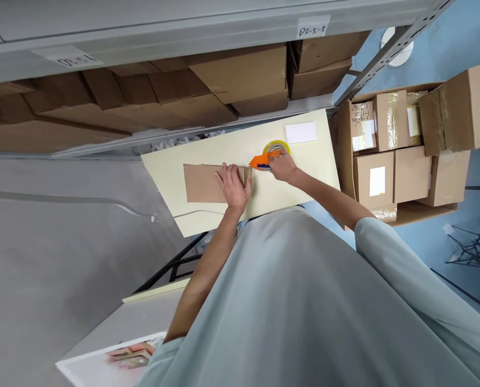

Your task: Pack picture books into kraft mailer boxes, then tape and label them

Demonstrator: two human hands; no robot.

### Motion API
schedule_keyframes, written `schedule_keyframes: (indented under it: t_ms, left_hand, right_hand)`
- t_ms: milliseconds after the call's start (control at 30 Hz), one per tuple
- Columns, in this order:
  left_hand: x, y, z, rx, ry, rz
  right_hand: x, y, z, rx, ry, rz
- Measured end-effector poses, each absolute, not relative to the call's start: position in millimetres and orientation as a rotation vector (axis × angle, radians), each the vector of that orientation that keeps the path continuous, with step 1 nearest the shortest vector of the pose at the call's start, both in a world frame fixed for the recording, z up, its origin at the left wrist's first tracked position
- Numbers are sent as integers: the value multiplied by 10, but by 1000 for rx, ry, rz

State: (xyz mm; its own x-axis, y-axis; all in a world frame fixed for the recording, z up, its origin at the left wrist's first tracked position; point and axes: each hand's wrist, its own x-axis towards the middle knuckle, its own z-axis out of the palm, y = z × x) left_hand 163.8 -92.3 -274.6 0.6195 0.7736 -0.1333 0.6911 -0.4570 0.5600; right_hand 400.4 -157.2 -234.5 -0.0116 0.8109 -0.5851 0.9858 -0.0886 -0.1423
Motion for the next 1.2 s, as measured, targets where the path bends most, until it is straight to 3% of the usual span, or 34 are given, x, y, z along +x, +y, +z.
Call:
schedule_keyframes:
  t_ms: [233, 467, 867, 1200]
  left_hand:
    - [1228, -842, -2556, 2311, 670, 26]
    - [1245, -1134, -2675, 2195, 1118, 223]
    - [1229, -1130, -2772, 2182, 996, 199]
    - [1267, -1120, -2715, 2186, 949, 247]
  right_hand:
    - [3850, -1833, -2336, 1723, 2039, -842]
    - [3503, -2134, -2249, 1797, 1992, -964]
    - [3922, -2454, -2050, 1671, 1966, -888]
    - [3385, -1794, -1972, 1974, 1692, -868]
